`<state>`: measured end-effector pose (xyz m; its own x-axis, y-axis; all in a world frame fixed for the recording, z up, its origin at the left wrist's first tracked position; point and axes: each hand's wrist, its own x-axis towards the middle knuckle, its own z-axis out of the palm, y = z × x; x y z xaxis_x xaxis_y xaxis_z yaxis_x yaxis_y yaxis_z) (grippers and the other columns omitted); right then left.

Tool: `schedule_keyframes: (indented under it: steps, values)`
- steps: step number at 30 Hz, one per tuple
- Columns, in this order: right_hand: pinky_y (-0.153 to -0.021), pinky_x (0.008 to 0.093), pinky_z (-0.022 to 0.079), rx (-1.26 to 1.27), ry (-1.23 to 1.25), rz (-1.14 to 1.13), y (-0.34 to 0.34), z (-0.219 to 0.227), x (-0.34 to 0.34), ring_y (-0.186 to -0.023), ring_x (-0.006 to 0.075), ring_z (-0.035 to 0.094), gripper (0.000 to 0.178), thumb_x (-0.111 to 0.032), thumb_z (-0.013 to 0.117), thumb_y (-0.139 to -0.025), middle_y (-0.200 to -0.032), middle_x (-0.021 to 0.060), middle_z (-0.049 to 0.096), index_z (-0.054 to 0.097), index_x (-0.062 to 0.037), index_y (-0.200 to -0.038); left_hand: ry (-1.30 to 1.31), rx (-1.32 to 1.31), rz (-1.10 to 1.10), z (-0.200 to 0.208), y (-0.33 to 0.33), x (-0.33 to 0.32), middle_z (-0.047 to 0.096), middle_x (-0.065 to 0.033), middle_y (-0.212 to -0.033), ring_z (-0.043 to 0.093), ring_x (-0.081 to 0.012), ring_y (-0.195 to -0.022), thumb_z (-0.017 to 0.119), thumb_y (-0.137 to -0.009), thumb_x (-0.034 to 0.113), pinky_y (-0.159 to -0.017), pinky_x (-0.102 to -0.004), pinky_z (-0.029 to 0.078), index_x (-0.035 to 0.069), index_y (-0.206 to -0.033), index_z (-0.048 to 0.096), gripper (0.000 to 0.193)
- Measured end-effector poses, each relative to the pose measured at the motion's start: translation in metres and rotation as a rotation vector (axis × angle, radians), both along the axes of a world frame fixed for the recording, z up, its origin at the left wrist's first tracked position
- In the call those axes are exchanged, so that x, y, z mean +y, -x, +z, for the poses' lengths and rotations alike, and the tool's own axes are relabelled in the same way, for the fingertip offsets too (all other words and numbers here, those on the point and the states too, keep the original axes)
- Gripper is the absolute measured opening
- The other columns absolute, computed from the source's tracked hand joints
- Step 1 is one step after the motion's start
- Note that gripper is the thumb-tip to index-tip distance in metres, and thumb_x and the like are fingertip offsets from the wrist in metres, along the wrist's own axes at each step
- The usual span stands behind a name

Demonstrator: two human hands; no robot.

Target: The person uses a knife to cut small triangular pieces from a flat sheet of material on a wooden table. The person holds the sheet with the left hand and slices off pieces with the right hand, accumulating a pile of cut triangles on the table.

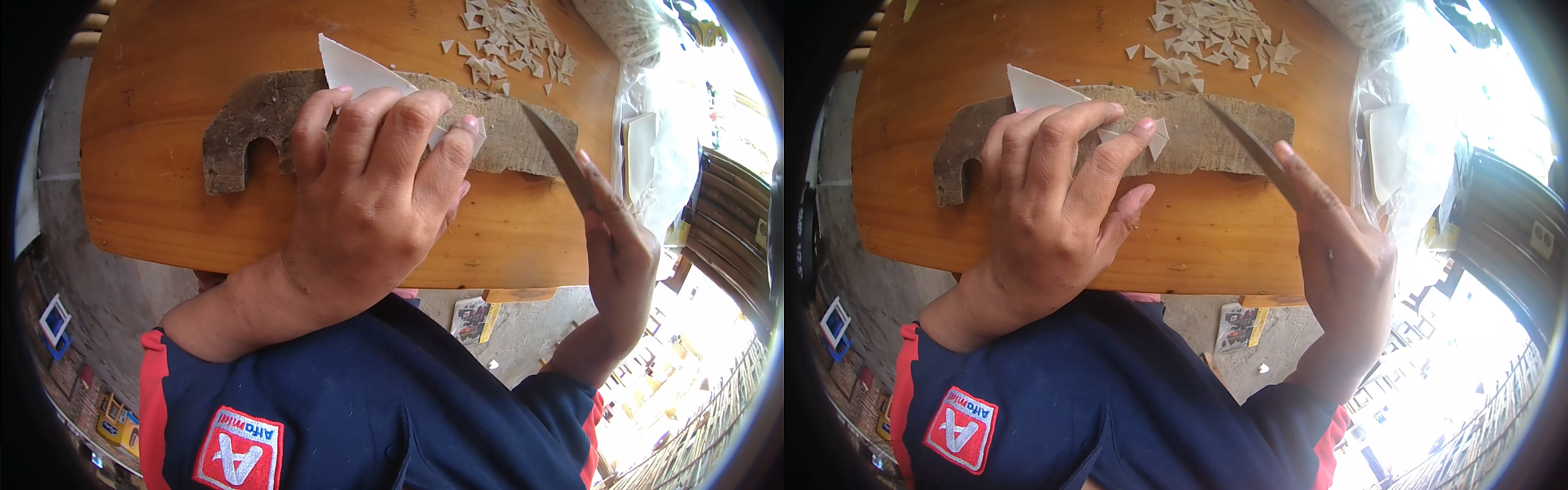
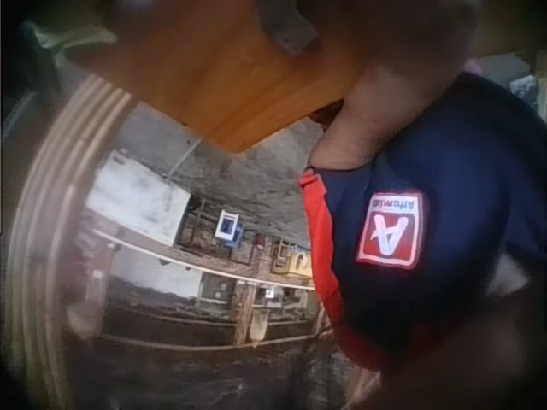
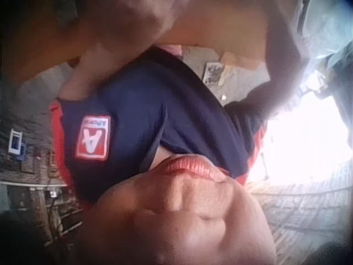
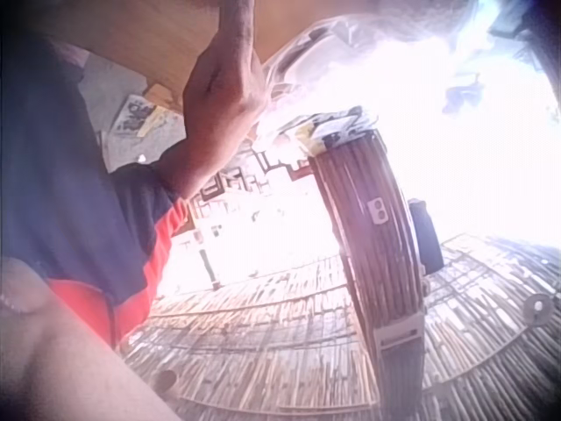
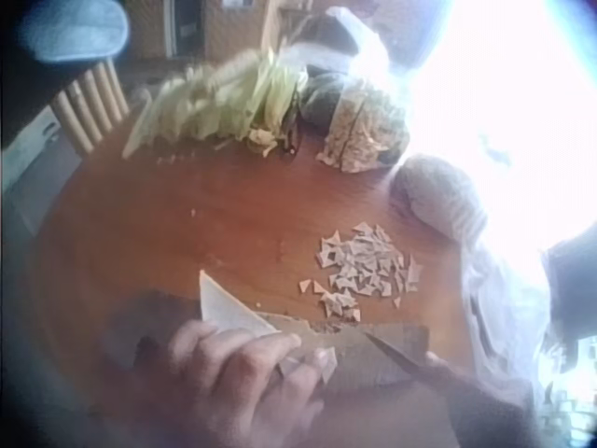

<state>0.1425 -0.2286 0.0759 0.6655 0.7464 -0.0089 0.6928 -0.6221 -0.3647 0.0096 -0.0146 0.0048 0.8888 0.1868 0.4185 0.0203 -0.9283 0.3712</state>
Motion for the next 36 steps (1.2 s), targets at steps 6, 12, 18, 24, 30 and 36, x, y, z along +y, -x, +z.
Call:
schedule_keyframes:
  steps: [6, 12, 18, 24, 30, 36]
  values:
    - [-0.059, 0.0321, 0.052, 0.051, 0.063, 0.037, -0.001, 0.001, 0.006, -0.061, 0.016, 0.064, 0.057, 0.011, 0.065, -0.085, -0.075, 0.0111, 0.07, 0.071, -0.0191, -0.133, 0.022, -0.003, 0.003, 0.001, 0.0, 0.001, 0.062, -0.0074, -0.122, 0.054, -0.0277, -0.112, 0.078, -0.079, 0.021, -0.099, -0.0469, 0.04, 0.012, -0.118, 0.07, 0.04]
    - [-0.056, 0.0335, 0.049, 0.027, -0.052, 0.069, -0.002, -0.003, 0.01, -0.056, 0.0163, 0.058, 0.058, 0.011, 0.063, -0.082, -0.064, 0.0079, 0.058, 0.071, -0.0163, -0.132, 0.054, -0.063, -0.021, -0.001, -0.001, 0.004, 0.064, -0.0084, -0.119, 0.057, -0.0288, -0.108, 0.078, -0.079, 0.019, -0.098, -0.047, 0.041, 0.01, -0.11, 0.072, 0.032]
    - [-0.053, 0.0337, 0.046, 0.106, 0.027, 0.094, 0.003, 0.005, 0.009, -0.051, 0.0156, 0.055, 0.066, 0.013, 0.061, -0.074, -0.06, 0.0055, 0.052, 0.072, -0.0176, -0.132, 0.067, -0.076, -0.027, -0.002, 0.0, 0.004, 0.064, -0.0094, -0.12, 0.057, -0.0295, -0.109, 0.077, -0.08, 0.018, -0.098, -0.0472, 0.042, 0.01, -0.108, 0.073, 0.029]
    - [-0.052, 0.0334, 0.046, 0.1, 0.038, 0.081, 0.007, 0.002, 0.0, -0.05, 0.0156, 0.054, 0.064, 0.011, 0.062, -0.075, -0.059, 0.005, 0.05, 0.073, -0.0168, -0.131, 0.066, -0.078, -0.029, -0.002, 0.0, 0.003, 0.064, -0.0095, -0.119, 0.057, -0.0298, -0.109, 0.077, -0.08, 0.017, -0.098, -0.0473, 0.042, 0.01, -0.107, 0.072, 0.029]
    - [-0.052, 0.0323, 0.046, 0.086, -0.006, 0.06, 0.009, -0.002, 0.001, -0.05, 0.0143, 0.053, 0.064, 0.011, 0.062, -0.076, -0.059, 0.0043, 0.049, 0.072, -0.0171, -0.131, 0.082, -0.057, -0.02, 0.0, -0.001, 0.003, 0.064, -0.0088, -0.119, 0.058, -0.0292, -0.108, 0.077, -0.081, 0.018, -0.098, -0.047, 0.042, 0.01, -0.111, 0.072, 0.032]
    - [-0.052, 0.032, 0.046, 0.087, 0.013, 0.052, 0.007, -0.001, -0.002, -0.05, 0.0133, 0.051, 0.063, 0.012, 0.061, -0.077, -0.06, 0.0037, 0.048, 0.072, -0.0163, -0.132, 0.076, -0.02, -0.026, 0.003, -0.001, 0.003, 0.064, -0.0085, -0.12, 0.057, -0.0286, -0.109, 0.076, -0.081, 0.018, -0.098, -0.0468, 0.041, 0.009, -0.121, 0.071, 0.041]
